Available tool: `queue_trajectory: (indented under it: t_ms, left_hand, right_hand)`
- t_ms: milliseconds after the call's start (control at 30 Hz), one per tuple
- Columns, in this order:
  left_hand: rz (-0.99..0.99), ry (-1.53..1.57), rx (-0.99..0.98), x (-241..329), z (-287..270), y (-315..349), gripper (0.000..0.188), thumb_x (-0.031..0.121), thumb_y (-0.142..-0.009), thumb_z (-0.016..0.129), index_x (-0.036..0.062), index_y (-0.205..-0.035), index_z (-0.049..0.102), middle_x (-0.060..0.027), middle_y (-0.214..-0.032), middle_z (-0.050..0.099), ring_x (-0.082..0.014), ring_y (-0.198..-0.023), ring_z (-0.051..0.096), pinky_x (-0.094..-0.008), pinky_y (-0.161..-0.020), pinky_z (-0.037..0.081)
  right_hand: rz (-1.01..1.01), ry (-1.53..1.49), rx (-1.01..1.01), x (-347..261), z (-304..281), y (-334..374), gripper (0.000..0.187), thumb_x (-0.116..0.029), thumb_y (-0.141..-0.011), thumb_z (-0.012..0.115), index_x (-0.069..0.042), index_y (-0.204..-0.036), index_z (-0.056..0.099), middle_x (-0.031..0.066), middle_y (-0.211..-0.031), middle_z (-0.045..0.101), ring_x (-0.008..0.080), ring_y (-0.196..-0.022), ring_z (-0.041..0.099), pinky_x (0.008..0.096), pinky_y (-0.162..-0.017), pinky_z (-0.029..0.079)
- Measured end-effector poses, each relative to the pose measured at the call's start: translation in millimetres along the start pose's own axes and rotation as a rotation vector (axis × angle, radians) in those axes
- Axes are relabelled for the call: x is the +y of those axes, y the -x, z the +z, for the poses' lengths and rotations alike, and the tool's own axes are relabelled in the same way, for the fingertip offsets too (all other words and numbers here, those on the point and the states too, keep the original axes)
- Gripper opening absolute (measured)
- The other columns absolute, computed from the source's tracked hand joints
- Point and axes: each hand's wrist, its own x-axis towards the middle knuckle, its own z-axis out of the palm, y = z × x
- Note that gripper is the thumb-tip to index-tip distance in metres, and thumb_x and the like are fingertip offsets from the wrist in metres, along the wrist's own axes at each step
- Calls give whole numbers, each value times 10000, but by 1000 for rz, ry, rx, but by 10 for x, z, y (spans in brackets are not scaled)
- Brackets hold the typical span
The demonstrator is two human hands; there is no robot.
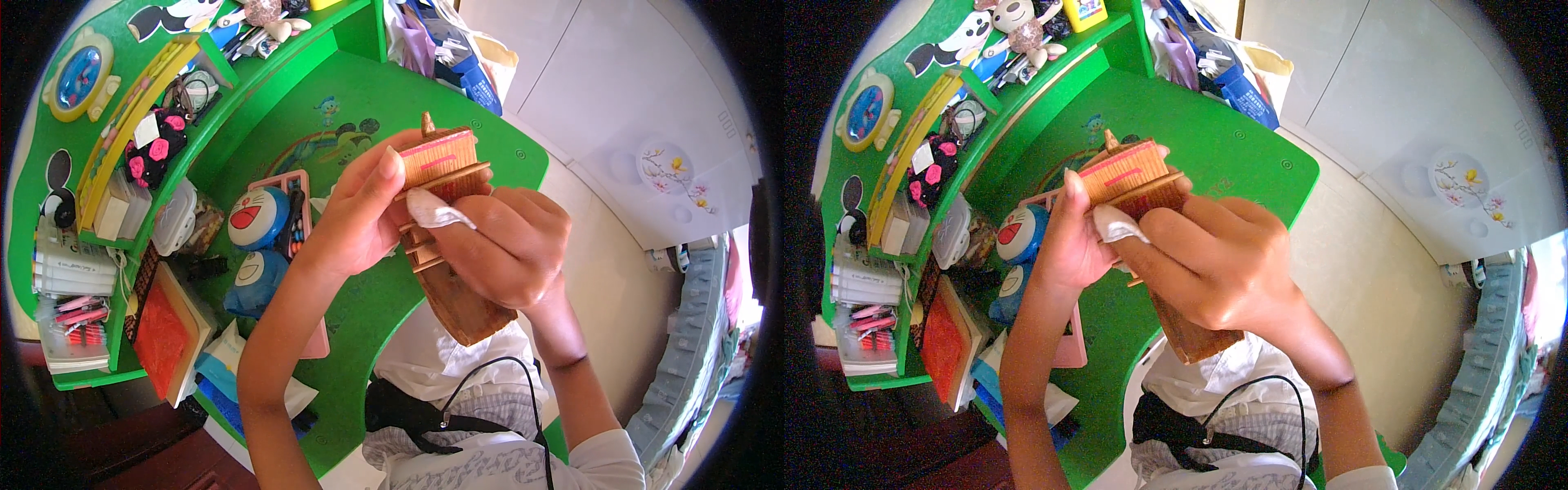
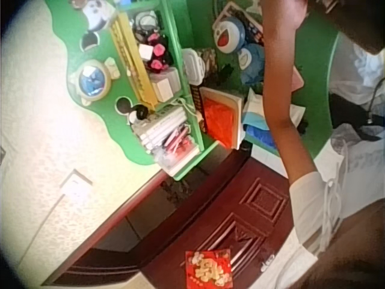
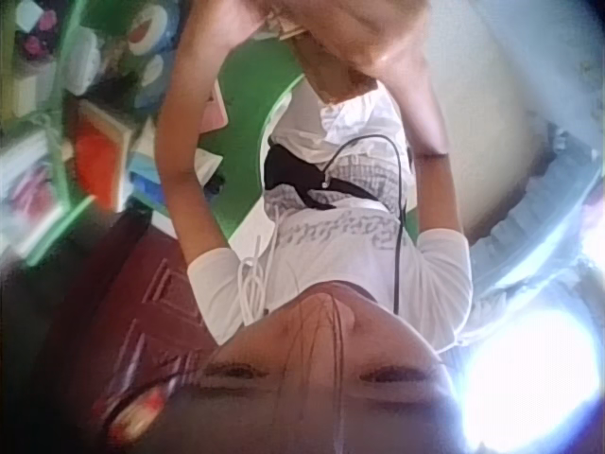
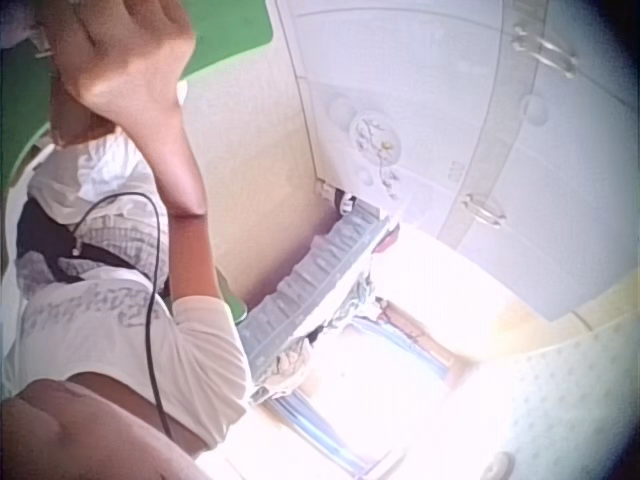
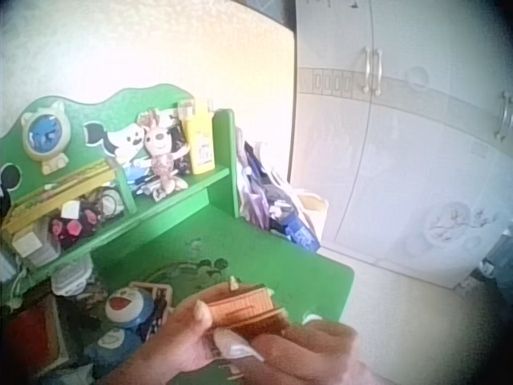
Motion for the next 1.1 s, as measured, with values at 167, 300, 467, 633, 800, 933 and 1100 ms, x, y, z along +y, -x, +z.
queue_trajectory:
  t_ms: [167, 300, 467, 633, 800, 933, 1100]
  left_hand:
    - [7, 3, -9, -13, -14, -6, 827, 626, -772, 389, -29, -1268, 296, -199, -1201, 448, -283, -1087, 477, -391, -925, 383]
    - [-13, 18, -7, -16, -40, 9, 820, 625, -773, 390, -15, -1277, 289, -192, -1213, 439, -280, -1105, 461, -399, -936, 374]
    - [-11, -4, -22, -29, -63, 7, 822, 632, -769, 384, 3, -1287, 277, -168, -1260, 395, -267, -1143, 425, -413, -951, 360]
    - [-2, -7, -4, -23, -45, 0, 810, 626, -773, 385, 10, -1287, 279, -164, -1259, 397, -266, -1138, 429, -420, -946, 365]
    - [-4, 15, -38, -8, -53, 14, 798, 617, -779, 387, 4, -1281, 290, -183, -1216, 437, -273, -1103, 463, -406, -927, 382]
    - [-1, -10, -15, -4, -25, -4, 810, 624, -776, 381, -11, -1273, 299, -191, -1199, 453, -277, -1079, 483, -389, -921, 387]
    - [5, 24, -6, -10, -22, 3, 818, 626, -772, 383, -17, -1270, 298, -194, -1188, 462, -280, -1070, 490, -390, -918, 390]
  right_hand:
    - [3, -9, -33, 8, 2, 0, 368, -156, -500, 615, -93, -862, 636, -30, -681, 485, 96, -532, 492, 232, -395, 372]
    - [20, 35, -20, 22, -23, 0, 367, -144, -540, 634, -83, -902, 638, -24, -662, 484, 108, -522, 499, 242, -406, 387]
    - [49, 114, 148, 180, -29, 93, 366, -73, -575, 636, -56, -941, 631, 2, -626, 496, 134, -491, 508, 255, -420, 404]
    - [191, 60, -4, 92, -120, 102, 358, 43, -572, 645, -28, -923, 641, 71, -682, 580, 180, -499, 528, 265, -448, 420]
    - [19, 41, 5, 67, -44, 23, 357, -109, -561, 624, -48, -912, 622, -4, -642, 504, 123, -508, 523, 245, -409, 399]
    - [-11, -1, -42, 34, -32, -15, 412, -142, -514, 604, -76, -920, 626, -30, -681, 493, 98, -530, 495, 228, -417, 390]
    - [-24, 6, -122, -2, -38, -56, 425, -144, -505, 599, -85, -925, 628, -42, -678, 476, 87, -525, 471, 225, -410, 370]
